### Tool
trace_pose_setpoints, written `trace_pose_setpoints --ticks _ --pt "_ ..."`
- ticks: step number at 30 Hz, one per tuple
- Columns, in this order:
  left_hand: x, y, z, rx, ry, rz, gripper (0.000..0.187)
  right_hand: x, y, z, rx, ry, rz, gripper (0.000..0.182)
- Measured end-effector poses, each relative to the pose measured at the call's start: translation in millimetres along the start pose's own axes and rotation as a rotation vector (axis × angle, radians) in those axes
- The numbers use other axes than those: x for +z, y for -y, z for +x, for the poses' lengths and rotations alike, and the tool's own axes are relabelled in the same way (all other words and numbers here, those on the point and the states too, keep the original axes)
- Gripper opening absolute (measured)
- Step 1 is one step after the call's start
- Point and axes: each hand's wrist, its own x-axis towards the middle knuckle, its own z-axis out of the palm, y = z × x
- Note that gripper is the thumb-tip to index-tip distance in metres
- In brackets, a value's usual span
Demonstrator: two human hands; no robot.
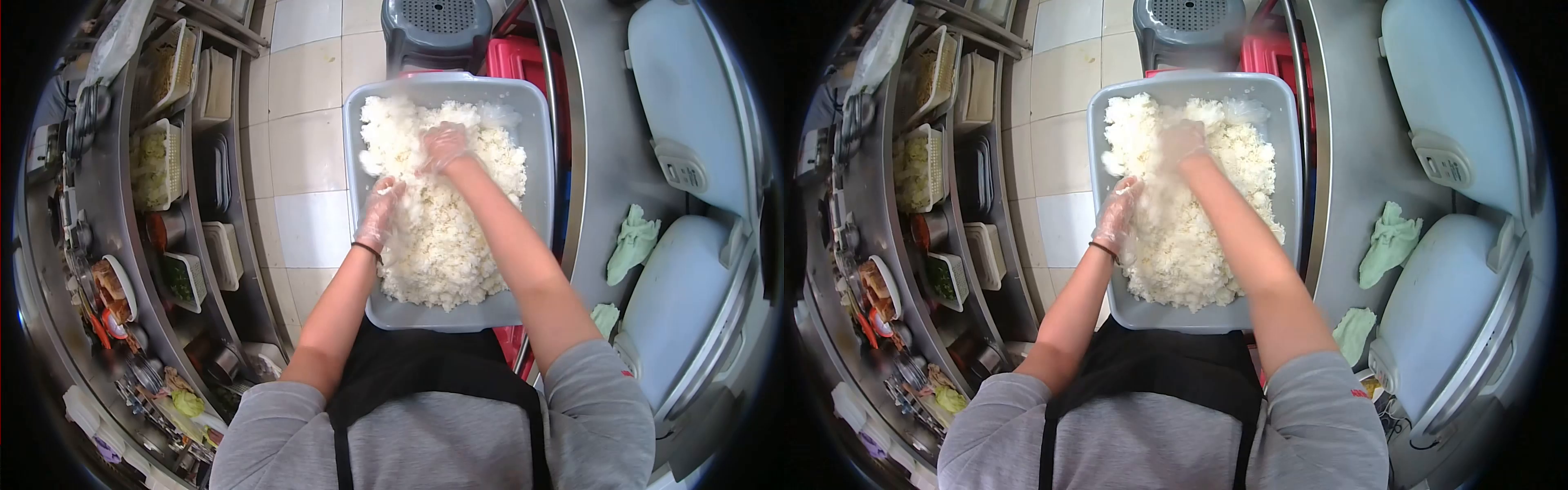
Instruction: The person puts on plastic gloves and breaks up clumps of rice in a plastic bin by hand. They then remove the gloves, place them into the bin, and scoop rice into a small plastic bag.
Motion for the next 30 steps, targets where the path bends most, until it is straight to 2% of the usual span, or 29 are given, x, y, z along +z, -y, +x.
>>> trace_pose_setpoints --ticks 2,3,4,5,7,10,12,14,15,17,19,20,21,22,23,24,25,26,28,29,30 --pt "-2 6 19 -0.002 0.011 -0.019 0.058 37 9 10 -0.026 0.075 -0.067 0.062" --pt "-3 8 26 0.001 0.025 -0.036 0.061 61 15 11 -0.025 0.038 0.032 0.057" --pt "3 -7 13 -0.089 0.007 0.034 0.070 70 20 5 -0.023 0.001 0.130 0.052" --pt "1 -7 17 -0.088 0.009 0.030 0.070 77 21 -1 -0.023 0.001 0.125 0.052" --pt "-5 -2 26 -0.075 0.109 0.217 0.072 80 25 -20 -0.046 -0.081 0.236 0.046" --pt "-6 -2 29 0.011 0.162 0.390 0.066 74 15 -40 -0.001 -0.177 0.342 0.049" --pt "4 -15 20 -0.008 0.128 0.447 0.064 60 5 -47 0.027 -0.161 0.377 0.052" --pt "11 -33 9 -0.022 0.089 0.506 0.062 41 -7 -48 0.061 -0.118 0.471 0.063" --pt "12 -38 8 0.006 0.096 0.614 0.062 30 -10 -46 0.060 -0.117 0.470 0.063" --pt "7 -30 15 0.034 0.098 0.722 0.062 3 -14 -40 0.108 -0.031 0.226 0.061" --pt "-1 -9 26 -0.045 0.421 -0.297 0.061 -25 -16 -32 0.048 -0.074 0.348 0.063" --pt "-4 -10 25 -0.047 0.418 -0.297 0.061 -32 -19 -24 -0.007 -0.115 0.470 0.065" --pt "2 -38 4 0.112 0.385 0.379 0.059 -26 -23 -2 -0.008 -0.112 0.472 0.065" --pt "5 -54 -13 0.265 0.322 1.054 0.057 -12 -29 30 -0.046 -0.163 0.394 0.053" --pt "3 -54 -22 0.261 0.320 1.054 0.057 1 -32 55 -0.085 -0.215 0.316 0.043" --pt "-1 -52 -32 0.483 0.172 1.091 0.055 8 -33 72 -0.087 -0.215 0.319 0.043" --pt "-5 -49 -40 0.705 0.019 1.117 0.053 11 -32 85 -0.082 -0.075 0.218 0.038" --pt "-10 -46 -45 0.705 0.017 1.118 0.053 15 -32 96 -0.077 0.064 0.116 0.034" --pt "-20 -41 -51 0.396 0.007 0.793 0.055 13 -23 92 -0.064 0.055 0.018 0.034" --pt "-26 -33 -53 0.399 0.004 0.792 0.055 10 -19 88 -0.051 0.049 -0.082 0.035" --pt "-32 -20 -53 0.237 0.023 0.601 0.050 7 -19 85 -0.053 0.046 -0.084 0.035"
